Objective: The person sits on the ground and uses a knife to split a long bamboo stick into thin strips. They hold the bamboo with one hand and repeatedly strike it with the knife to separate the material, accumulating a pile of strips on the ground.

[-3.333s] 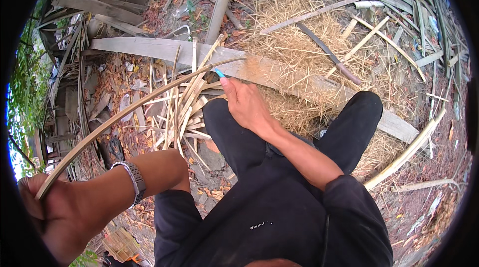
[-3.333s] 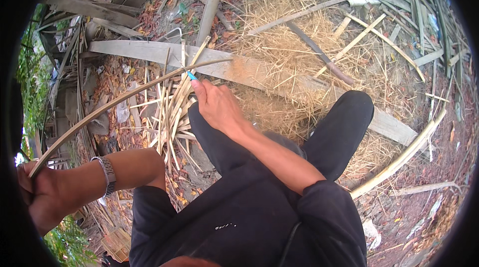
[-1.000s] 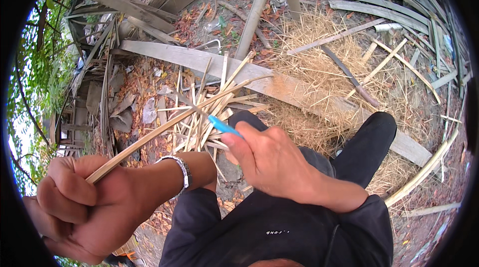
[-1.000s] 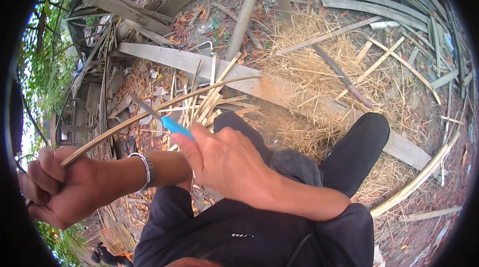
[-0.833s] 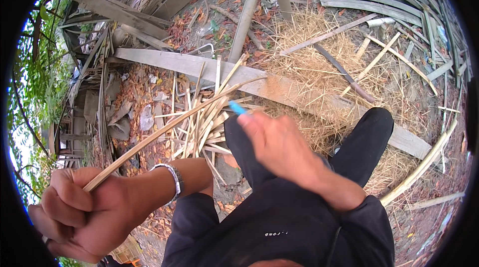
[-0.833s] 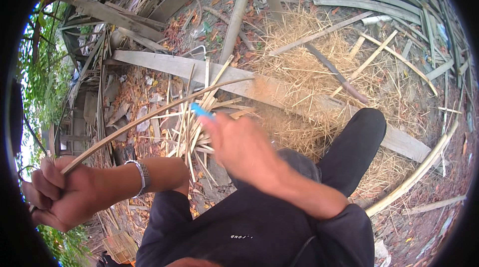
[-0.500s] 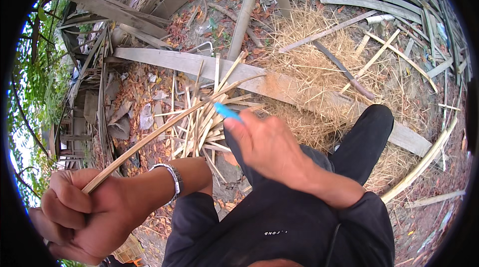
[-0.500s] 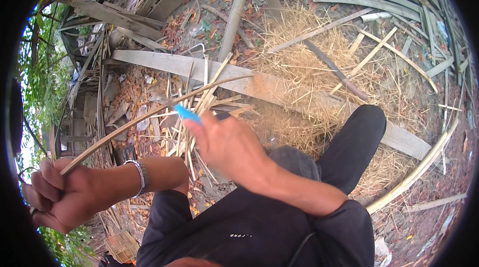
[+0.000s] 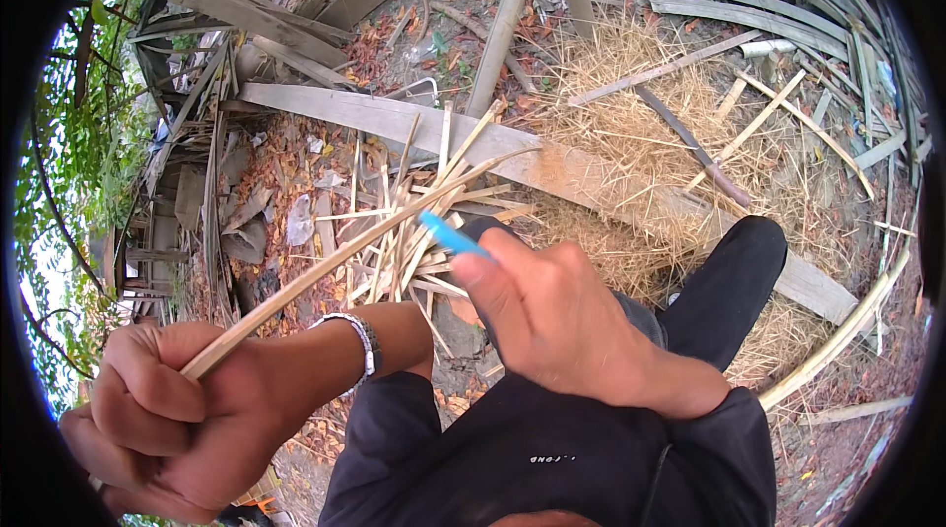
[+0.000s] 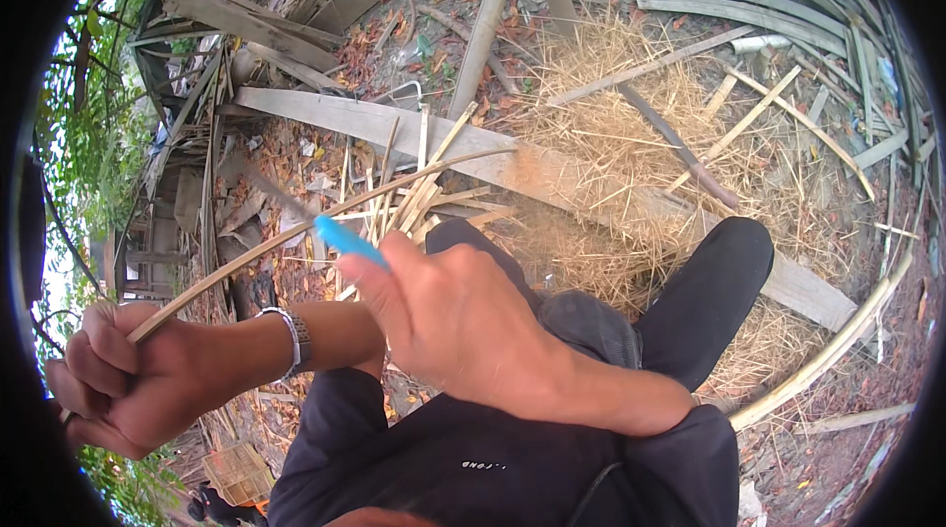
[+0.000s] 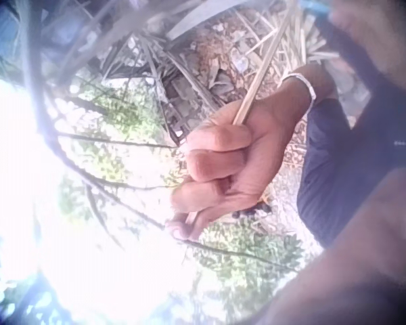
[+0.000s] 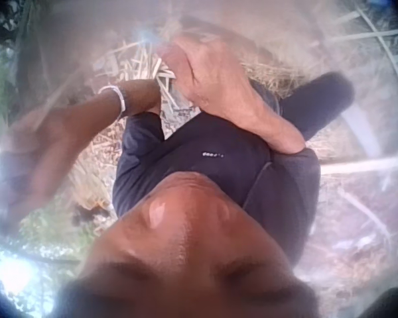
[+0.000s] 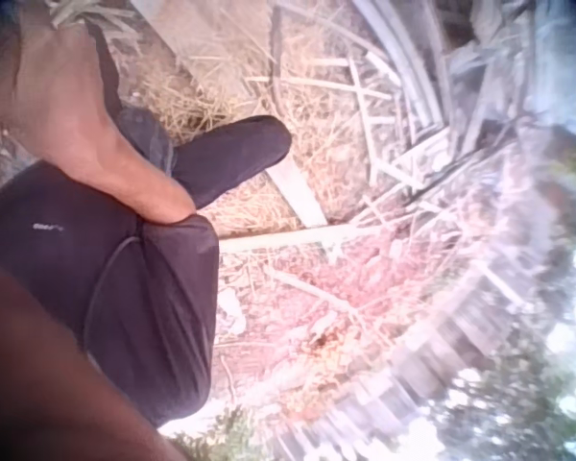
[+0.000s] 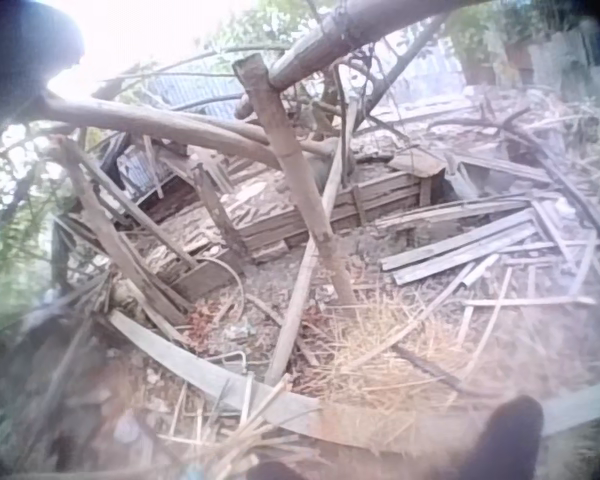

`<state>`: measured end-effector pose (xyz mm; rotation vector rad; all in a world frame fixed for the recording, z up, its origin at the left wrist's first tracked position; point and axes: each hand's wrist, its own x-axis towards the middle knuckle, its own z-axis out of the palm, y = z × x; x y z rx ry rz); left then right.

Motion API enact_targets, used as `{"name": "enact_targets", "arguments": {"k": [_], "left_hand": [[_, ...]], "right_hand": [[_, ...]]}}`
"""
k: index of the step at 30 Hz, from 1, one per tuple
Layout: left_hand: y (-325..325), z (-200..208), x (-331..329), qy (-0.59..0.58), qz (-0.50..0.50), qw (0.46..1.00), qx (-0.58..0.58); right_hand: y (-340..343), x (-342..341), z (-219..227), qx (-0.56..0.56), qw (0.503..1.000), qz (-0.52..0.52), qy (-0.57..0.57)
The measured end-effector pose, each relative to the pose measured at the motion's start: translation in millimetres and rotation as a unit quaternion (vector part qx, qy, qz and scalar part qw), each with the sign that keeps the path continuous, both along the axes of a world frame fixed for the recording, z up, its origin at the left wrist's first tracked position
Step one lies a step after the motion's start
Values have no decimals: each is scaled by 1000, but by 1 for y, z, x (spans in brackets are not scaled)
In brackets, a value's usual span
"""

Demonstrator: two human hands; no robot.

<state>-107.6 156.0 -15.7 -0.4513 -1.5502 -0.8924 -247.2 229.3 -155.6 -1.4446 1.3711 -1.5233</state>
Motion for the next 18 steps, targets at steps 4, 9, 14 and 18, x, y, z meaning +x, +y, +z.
{"name": "enact_targets", "arguments": {"k": [4,9,14,18], "left_hand": [[0,-1,0,2,-19,1000,3],[4,0,-2,47,69,996,-17],[4,0,-4,52,41,997,-26],[6,1,-5,51,64,996,-37]], "right_hand": [[-11,-17,-34,281,863,172,-382],[-15,-11,-46,310,622,351,-628],[-11,-14,-36,315,633,351,-614],[8,-4,-16,202,873,198,-397]]}}
